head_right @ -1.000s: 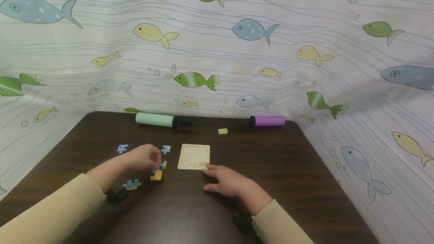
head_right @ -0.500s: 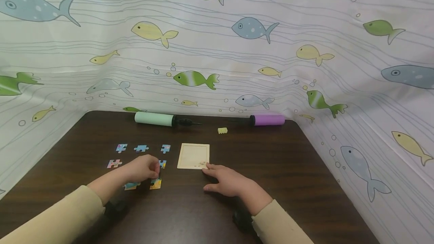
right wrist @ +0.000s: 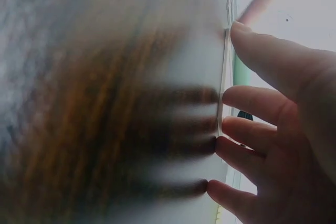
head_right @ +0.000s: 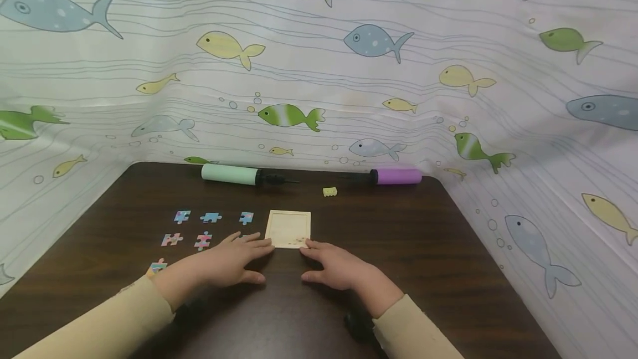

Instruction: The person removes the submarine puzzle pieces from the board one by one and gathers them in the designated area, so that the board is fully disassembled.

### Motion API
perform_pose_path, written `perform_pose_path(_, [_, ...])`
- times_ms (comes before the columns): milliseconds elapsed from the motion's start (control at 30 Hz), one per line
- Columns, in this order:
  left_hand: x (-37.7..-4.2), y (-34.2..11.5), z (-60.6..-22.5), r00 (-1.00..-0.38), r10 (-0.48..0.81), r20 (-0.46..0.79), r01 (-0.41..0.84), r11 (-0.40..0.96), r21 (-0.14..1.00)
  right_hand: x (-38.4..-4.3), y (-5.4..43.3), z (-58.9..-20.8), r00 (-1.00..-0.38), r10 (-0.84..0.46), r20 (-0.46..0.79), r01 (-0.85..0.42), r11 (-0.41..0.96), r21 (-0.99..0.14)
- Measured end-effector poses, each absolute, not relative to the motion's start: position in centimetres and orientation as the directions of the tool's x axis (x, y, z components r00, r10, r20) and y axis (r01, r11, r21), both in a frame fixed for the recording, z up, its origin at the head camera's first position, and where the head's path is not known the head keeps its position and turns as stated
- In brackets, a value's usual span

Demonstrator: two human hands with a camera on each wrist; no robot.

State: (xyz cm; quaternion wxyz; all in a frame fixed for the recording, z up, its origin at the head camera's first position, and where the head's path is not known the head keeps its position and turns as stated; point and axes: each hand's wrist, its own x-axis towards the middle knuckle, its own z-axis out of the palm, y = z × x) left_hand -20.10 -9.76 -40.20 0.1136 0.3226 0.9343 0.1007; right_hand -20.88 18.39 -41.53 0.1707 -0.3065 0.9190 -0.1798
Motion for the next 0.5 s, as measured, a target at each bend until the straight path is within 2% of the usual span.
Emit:
perform_pose_path(200, [-18.8,-9.2,-40.2,-0.775,0.589,-0.229,0.555,0.807,0.201,-20.2,18.5,-41.7,-0.753,-0.618,-0.227,-0.499,0.761,-0.414])
perform_pose_path(500, [-16.3,-9.8,-39.7,-0.741,0.636,-0.216,0.577,0.768,0.278,-18.0,19.0,-41.4,-0.71,-0.662,-0.241,-0.549,0.734,-0.401])
